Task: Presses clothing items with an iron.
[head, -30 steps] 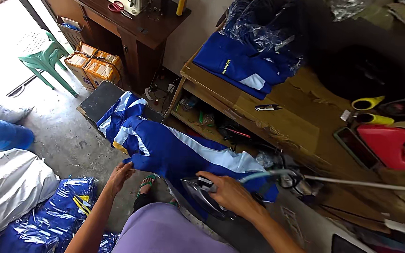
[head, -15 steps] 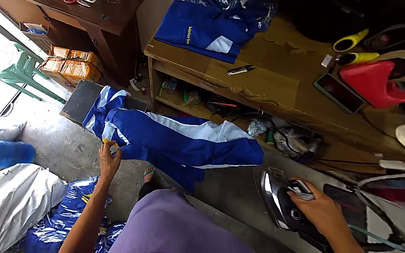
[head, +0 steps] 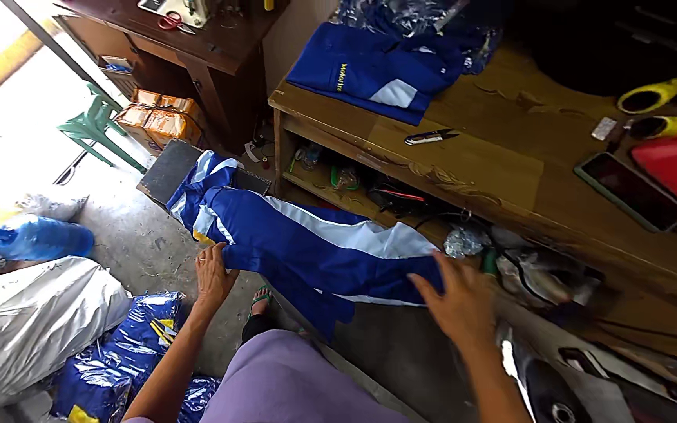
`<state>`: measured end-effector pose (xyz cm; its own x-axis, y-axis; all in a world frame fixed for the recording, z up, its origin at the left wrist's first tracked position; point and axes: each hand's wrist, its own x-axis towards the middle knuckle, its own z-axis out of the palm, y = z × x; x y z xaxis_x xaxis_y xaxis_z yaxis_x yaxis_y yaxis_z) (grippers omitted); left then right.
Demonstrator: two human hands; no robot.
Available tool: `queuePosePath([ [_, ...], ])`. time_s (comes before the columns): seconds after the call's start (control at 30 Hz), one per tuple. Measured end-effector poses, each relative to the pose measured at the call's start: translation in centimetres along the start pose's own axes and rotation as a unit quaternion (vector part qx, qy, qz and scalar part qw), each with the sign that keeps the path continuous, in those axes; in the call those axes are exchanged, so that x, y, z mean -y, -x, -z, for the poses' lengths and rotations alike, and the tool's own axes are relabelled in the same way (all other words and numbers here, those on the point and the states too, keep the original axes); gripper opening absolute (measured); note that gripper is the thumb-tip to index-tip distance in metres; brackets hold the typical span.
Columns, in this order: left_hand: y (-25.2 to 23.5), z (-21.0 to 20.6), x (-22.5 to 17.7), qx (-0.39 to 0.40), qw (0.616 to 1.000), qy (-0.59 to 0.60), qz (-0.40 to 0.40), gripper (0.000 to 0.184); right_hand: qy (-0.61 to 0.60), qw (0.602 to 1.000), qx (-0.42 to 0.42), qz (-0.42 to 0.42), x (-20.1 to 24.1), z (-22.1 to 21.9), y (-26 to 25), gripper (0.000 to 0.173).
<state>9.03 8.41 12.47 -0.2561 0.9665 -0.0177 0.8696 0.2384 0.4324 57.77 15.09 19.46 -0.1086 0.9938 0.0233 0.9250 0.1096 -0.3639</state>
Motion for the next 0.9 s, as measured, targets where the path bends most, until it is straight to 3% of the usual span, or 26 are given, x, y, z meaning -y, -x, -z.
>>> queuePosePath([
  [0.1, -0.1, -0.3, -0.7, -0.002, 0.999, 0.018, -0.028, 0.043, -0.033, 0.998, -0.005, 0.049, 2.8, -7.6, -3.7, 0.050],
  [0.17, 0.2, -0.2, -1.1, 0.013, 0.999, 0.017, -0.039, 0.039, -0.045, 0.996, -0.034, 0.065, 2.8, -9.6, -5.2, 0.034],
  [0.27, 1.6, 0.5, -2.7, 0.057, 0.996, -0.007, -0.061, 0.031, -0.064, 0.996, -0.014, 0.055, 0.2, -7.9, -6.6, 0.029],
  [0.4, 4.7, 0.7, -8.7, 0.222, 0.970, 0.004, -0.098, 0.034, -0.005, 1.000, 0.006, 0.013, -5.2, -4.2, -7.5, 0.027],
  [0.47, 5.5, 0.3, -10.9, 0.302, 0.947, 0.021, -0.108, 0.048, 0.023, 0.999, 0.027, -0.030, -6.6, -2.4, -7.6, 0.033],
  [0.53, 4.6, 1.3, -11.7, 0.333, 0.937, 0.036, -0.099, 0.067, 0.016, 0.998, 0.035, -0.040, -7.4, 0.0, -7.0, 0.050],
  [0.63, 1.3, 3.7, -11.0, 0.215, 0.969, 0.085, -0.084, 0.053, 0.001, 0.998, 0.046, -0.035, -8.9, 5.5, -3.6, 0.059],
  [0.7, -1.9, 4.3, -10.1, 0.105, 0.989, 0.053, -0.092, 0.043, 0.021, 0.995, 0.069, -0.062, -10.6, 9.4, 0.4, 0.061],
  [0.8, -7.1, 1.5, -7.4, -0.016, 0.991, 0.000, -0.134, 0.043, 0.047, 0.977, 0.139, -0.156, -12.8, 12.9, 6.8, 0.073],
  [0.9, -9.9, -2.6, -4.8, -0.033, 0.990, -0.040, -0.134, 0.055, 0.012, 0.960, 0.177, -0.219, -13.6, 12.6, 11.0, 0.079],
])
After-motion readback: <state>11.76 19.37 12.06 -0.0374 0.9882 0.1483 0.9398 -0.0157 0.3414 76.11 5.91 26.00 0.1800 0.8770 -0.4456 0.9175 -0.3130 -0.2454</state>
